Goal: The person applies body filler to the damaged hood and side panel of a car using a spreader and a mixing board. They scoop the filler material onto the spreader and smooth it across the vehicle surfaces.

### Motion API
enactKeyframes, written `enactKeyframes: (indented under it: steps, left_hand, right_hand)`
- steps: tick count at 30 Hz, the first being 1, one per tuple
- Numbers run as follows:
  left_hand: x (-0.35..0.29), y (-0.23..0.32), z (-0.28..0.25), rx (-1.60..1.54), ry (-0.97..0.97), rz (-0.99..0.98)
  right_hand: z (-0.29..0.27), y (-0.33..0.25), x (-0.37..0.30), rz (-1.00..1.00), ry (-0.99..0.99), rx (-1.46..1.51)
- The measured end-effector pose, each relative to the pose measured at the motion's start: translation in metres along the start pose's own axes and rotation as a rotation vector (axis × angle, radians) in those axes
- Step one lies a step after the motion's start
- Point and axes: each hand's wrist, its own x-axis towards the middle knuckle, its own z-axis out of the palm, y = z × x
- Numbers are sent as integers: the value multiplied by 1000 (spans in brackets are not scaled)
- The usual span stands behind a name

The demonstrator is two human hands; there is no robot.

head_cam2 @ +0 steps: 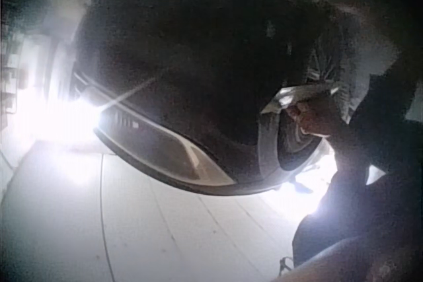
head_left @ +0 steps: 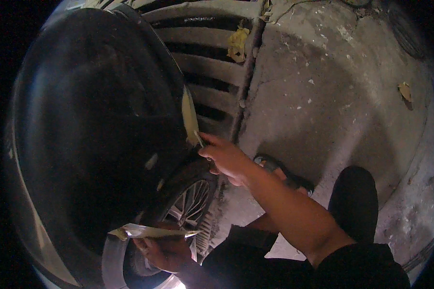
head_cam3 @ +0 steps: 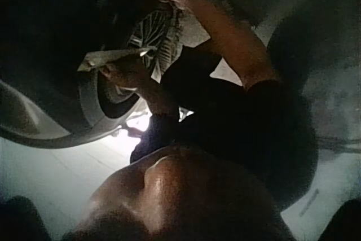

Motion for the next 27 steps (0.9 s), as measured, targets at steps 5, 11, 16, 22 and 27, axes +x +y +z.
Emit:
enactKeyframes:
  steps: [5,11,16,22,27]
  left_hand:
    - [7,20,4,-801,202,-681]
    - [6,9,0,-508,104,-586]
    - [9,-1,-3,-329,-9,-446]
    - [10,9,-2,-596,68,-687]
    - [16,14,0,-477,105,-674]
  right_hand:
    - [20,24,22,-314,155,-383]
    - [-3,5,9,-69,-84,-61]
    - [12,-23,16,-58,70,-153]
    - [20,-20,-4,-20,-46,-129]
    - [5,-51,6,-7,62,-95]
